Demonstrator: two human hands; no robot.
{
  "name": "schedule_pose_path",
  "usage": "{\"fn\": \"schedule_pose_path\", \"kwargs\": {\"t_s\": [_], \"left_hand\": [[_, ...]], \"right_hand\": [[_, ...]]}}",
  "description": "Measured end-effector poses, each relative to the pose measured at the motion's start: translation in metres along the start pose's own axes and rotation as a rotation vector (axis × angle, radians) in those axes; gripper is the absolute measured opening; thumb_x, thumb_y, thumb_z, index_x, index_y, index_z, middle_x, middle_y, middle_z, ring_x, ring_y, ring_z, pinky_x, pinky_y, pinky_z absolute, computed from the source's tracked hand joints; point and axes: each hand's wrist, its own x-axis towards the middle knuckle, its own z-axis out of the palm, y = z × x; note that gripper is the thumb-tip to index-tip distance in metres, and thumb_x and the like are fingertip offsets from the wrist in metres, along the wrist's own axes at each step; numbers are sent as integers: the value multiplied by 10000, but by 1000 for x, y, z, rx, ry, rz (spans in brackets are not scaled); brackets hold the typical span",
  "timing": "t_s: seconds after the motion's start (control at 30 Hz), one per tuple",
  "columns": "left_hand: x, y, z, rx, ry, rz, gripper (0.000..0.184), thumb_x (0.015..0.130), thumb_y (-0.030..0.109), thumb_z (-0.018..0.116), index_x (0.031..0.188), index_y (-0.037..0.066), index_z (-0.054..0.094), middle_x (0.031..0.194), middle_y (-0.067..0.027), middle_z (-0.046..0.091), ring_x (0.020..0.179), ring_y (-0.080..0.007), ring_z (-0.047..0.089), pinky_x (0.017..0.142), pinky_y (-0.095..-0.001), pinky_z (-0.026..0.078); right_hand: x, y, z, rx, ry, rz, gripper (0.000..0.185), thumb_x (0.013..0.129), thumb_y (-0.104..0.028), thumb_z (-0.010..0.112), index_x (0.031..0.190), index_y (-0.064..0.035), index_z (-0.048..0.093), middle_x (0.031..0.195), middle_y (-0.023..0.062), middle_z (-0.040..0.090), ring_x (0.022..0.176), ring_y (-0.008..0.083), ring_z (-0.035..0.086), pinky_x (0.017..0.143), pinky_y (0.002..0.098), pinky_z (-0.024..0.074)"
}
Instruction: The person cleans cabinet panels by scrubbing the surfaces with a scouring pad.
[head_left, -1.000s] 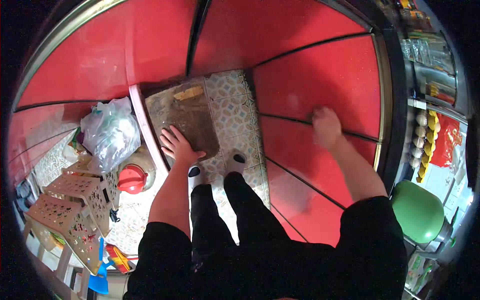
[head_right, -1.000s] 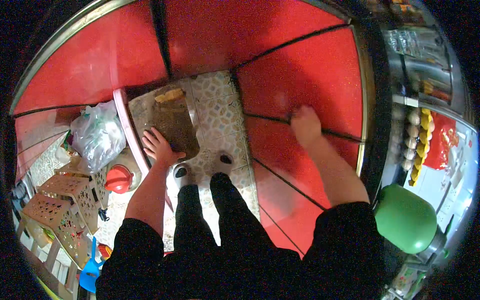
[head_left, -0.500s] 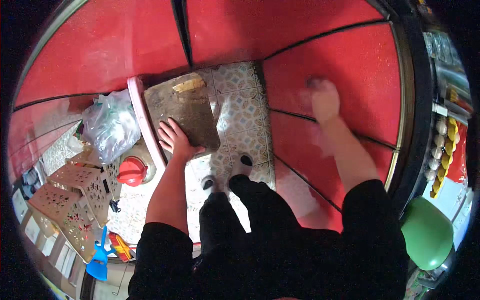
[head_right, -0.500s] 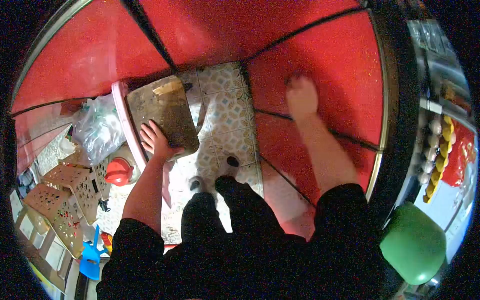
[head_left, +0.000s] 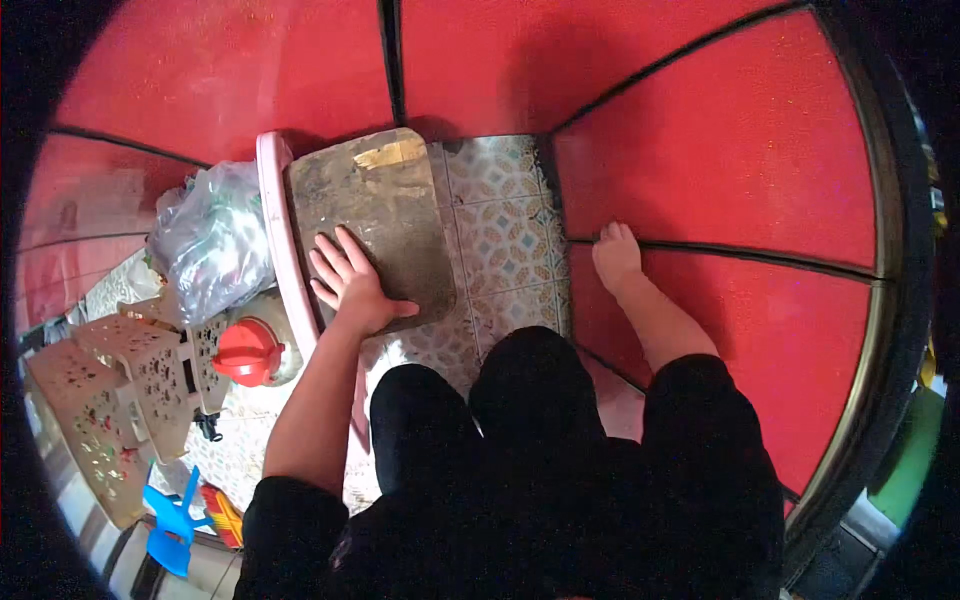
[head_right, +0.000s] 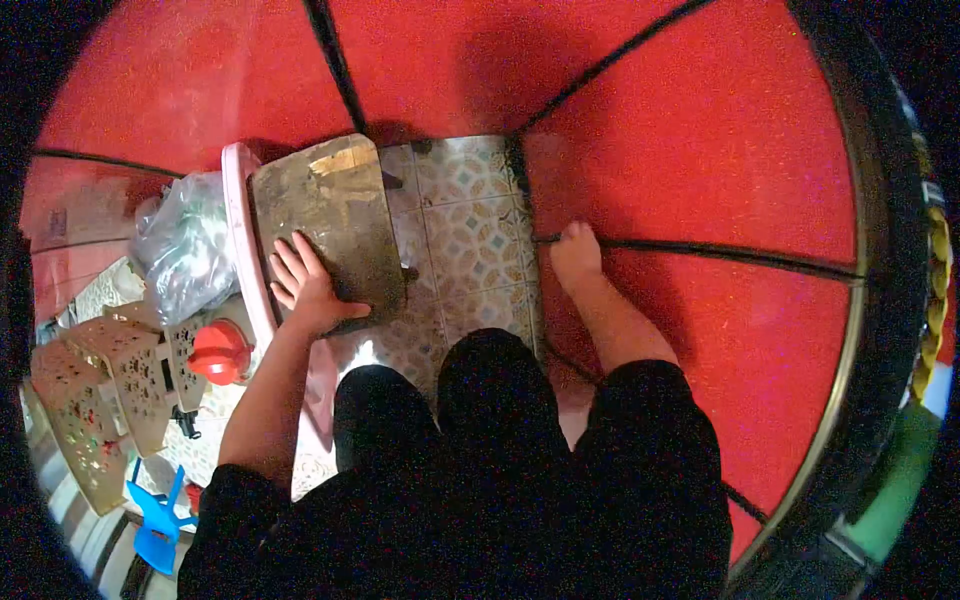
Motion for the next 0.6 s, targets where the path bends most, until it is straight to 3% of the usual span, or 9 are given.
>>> {"fn": "schedule_pose_path", "kwargs": {"t_s": [0.07,0.13,0.17,0.23,0.27,0.33,0.43,0.57,0.6], "left_hand": [[1,-1,2,17,4,19,1536,438,372,910,1400,35,-239,1471,-276,-210,1370,-444,-158,1054,-621,7],[-3,-5,6,26,-3,11,1537,443,375,907,1396,36,-250,1468,-279,-218,1368,-444,-164,1053,-619,2],[-3,-5,4,26,-3,15,1539,446,380,906,1392,36,-258,1465,-281,-224,1366,-445,-171,1053,-617,-4],[-3,-3,4,30,-8,31,1543,451,391,904,1384,36,-274,1459,-284,-237,1362,-445,-184,1052,-612,-16],[-3,-4,6,32,-8,23,1543,451,391,904,1384,36,-274,1459,-284,-237,1362,-445,-184,1052,-612,-16],[-2,-4,7,42,3,30,1544,454,393,904,1381,37,-279,1454,-286,-247,1360,-442,-195,1052,-611,-20],[-2,-6,5,43,3,23,1544,455,390,904,1378,38,-283,1450,-287,-256,1359,-439,-203,1052,-610,-24],[-3,-6,9,58,-32,14,1545,457,380,906,1376,40,-288,1445,-288,-267,1359,-435,-207,1055,-605,-25],[-1,-6,9,53,-8,26,1544,457,377,906,1376,41,-289,1443,-289,-270,1359,-435,-206,1056,-602,-23]], "right_hand": [[28,12,-29,-84,-115,-82,220,793,-173,536,905,-134,721,980,89,669,1011,244,555,858,384,421],[61,56,-80,-206,271,145,180,795,-163,541,858,-119,704,916,51,659,952,218,564,820,370,436],[78,80,-106,-273,319,182,169,789,-155,540,838,-105,693,881,54,648,907,219,570,772,352,449],[89,104,-122,-217,778,181,183,801,-150,517,836,-106,691,910,81,650,901,225,583,760,350,470],[90,90,-106,-211,780,176,183,801,-150,517,836,-106,691,910,81,650,901,225,583,760,350,470],[93,38,-33,-139,276,242,213,813,-155,493,851,-79,689,962,113,646,898,251,604,776,386,492],[88,-39,140,25,158,163,174,785,-151,538,826,-124,706,956,108,661,894,257,606,761,407,488],[105,15,11,-85,180,-48,166,775,-163,545,795,-115,702,922,68,671,877,223,608,710,384,483],[122,41,-15,-96,409,-16,164,769,-157,543,777,-114,701,899,74,673,863,223,610,705,382,480]]}}
